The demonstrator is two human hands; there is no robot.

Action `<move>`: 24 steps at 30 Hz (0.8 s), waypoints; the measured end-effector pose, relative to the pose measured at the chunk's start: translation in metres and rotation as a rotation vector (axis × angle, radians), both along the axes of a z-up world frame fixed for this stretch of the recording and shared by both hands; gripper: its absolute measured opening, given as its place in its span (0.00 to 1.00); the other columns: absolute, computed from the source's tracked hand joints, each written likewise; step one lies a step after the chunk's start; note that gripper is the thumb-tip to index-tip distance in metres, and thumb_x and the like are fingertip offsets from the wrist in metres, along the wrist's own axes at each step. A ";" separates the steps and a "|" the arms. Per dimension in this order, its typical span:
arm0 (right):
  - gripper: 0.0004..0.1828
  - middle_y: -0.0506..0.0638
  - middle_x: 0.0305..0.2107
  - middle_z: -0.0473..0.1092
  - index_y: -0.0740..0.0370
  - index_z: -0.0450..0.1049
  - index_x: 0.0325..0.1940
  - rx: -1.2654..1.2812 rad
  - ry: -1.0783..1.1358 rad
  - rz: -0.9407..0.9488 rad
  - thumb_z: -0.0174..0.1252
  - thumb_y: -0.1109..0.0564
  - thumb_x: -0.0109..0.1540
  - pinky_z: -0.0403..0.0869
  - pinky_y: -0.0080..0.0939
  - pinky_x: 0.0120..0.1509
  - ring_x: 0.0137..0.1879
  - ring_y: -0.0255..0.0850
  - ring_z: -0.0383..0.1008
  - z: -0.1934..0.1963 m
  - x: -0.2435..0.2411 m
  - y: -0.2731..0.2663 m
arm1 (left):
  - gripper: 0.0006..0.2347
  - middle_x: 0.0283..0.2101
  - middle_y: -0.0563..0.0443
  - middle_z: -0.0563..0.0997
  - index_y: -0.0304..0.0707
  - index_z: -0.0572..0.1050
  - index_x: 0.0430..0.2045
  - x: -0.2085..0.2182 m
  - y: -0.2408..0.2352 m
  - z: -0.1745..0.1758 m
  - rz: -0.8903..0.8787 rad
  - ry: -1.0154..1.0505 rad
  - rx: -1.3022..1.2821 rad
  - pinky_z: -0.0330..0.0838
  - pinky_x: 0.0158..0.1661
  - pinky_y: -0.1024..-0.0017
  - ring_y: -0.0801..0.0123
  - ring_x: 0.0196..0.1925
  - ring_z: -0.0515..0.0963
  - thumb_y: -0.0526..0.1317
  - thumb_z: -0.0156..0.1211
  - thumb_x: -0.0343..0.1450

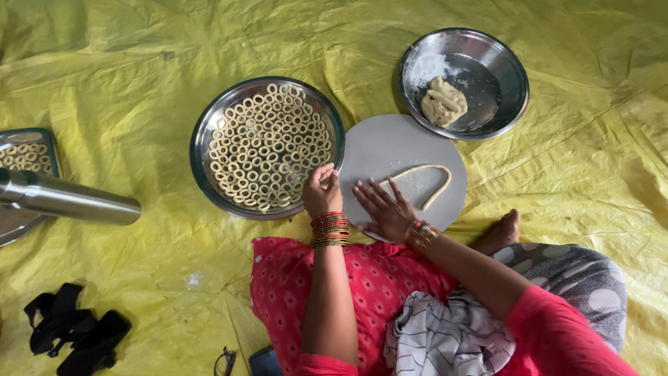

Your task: The person rolls small pieces of dough into thin ropes on a round board, then joins the ends to form rings. The finished rings are placed onto a metal tray. The person repeats this process continuously.

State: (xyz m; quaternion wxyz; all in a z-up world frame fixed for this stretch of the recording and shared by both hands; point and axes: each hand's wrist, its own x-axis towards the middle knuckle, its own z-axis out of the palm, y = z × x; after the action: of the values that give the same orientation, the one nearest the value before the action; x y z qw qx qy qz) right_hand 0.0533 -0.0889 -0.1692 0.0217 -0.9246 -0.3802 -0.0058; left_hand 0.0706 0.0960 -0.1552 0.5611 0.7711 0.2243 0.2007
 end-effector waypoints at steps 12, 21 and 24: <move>0.52 0.52 0.76 0.44 0.56 0.43 0.79 -0.004 0.023 -0.083 0.42 0.23 0.62 0.35 0.68 0.78 0.81 0.48 0.40 -0.014 -0.035 -0.004 | 0.09 0.43 0.44 0.87 0.34 0.82 0.41 0.005 0.006 -0.008 -0.012 -0.060 -0.295 0.78 0.47 0.70 0.65 0.44 0.87 0.36 0.61 0.71; 0.53 0.57 0.76 0.46 0.61 0.44 0.79 0.109 -0.042 -0.107 0.42 0.23 0.63 0.38 0.66 0.81 0.82 0.50 0.41 -0.020 0.001 0.029 | 0.09 0.44 0.43 0.86 0.31 0.80 0.42 0.006 0.010 -0.015 -0.057 -0.095 -0.416 0.79 0.45 0.70 0.65 0.43 0.86 0.35 0.61 0.71; 0.53 0.58 0.76 0.45 0.63 0.43 0.79 0.117 0.032 -0.065 0.42 0.24 0.63 0.38 0.65 0.80 0.81 0.51 0.40 -0.018 -0.028 0.008 | 0.09 0.43 0.43 0.86 0.32 0.81 0.42 0.007 0.016 -0.015 -0.037 -0.070 -0.428 0.79 0.43 0.70 0.65 0.42 0.86 0.36 0.61 0.72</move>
State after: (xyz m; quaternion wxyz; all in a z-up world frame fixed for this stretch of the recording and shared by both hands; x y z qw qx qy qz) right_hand 0.0253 -0.0805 -0.1875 0.0816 -0.9336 -0.3485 -0.0141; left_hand 0.0781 0.1118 -0.1699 0.7229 0.6310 0.2281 0.1647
